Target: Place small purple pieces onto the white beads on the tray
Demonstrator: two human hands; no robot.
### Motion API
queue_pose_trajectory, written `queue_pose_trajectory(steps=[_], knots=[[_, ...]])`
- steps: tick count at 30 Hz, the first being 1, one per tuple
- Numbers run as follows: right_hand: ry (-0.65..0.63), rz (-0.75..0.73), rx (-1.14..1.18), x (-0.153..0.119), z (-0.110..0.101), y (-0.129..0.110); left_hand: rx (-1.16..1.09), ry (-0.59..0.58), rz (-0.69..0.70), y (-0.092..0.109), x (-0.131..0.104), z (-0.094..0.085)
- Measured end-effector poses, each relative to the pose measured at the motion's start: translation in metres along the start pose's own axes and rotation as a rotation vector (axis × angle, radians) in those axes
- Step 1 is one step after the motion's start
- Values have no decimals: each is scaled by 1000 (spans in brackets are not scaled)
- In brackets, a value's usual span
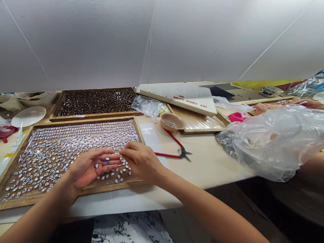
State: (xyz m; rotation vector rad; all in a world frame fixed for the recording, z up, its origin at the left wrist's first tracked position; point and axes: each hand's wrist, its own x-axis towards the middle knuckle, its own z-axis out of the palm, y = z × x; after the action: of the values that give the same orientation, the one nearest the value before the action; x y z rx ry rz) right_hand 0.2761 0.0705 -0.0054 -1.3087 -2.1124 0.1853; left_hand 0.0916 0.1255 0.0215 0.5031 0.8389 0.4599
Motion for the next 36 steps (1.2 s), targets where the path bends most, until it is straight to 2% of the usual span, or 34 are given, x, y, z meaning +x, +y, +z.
queue_pose_trajectory(steps=[2, 5, 8, 12, 15, 19, 24, 29, 36], knots=[[-13, -31, 60, 6, 5, -6, -28, -22, -1, -3, 1, 0], [-95, -90, 32, 13, 17, -12, -55, -15, 16, -6, 3, -1], [-113, -59, 21, 17, 21, -13, -57, -10, 31, -7, 4, -3], [-53, 82, 205, 20, 7, -8, 9, -35, 56, -4, 3, -4], [-30, 197, 294, 16, -6, -1, 59, 28, 131, 1, 2, -5], [-161, 275, 236, 2, -5, 2, 80, 85, 179, 5, 2, -5], [-341, 200, 52, -11, 10, -6, 90, 42, 161, 3, 3, -6], [-380, 139, -91, -11, 18, -5, 78, 56, 163, 2, 2, -7], [-344, 241, -45, -4, 22, -4, 95, 37, 162, 1, 4, -8]])
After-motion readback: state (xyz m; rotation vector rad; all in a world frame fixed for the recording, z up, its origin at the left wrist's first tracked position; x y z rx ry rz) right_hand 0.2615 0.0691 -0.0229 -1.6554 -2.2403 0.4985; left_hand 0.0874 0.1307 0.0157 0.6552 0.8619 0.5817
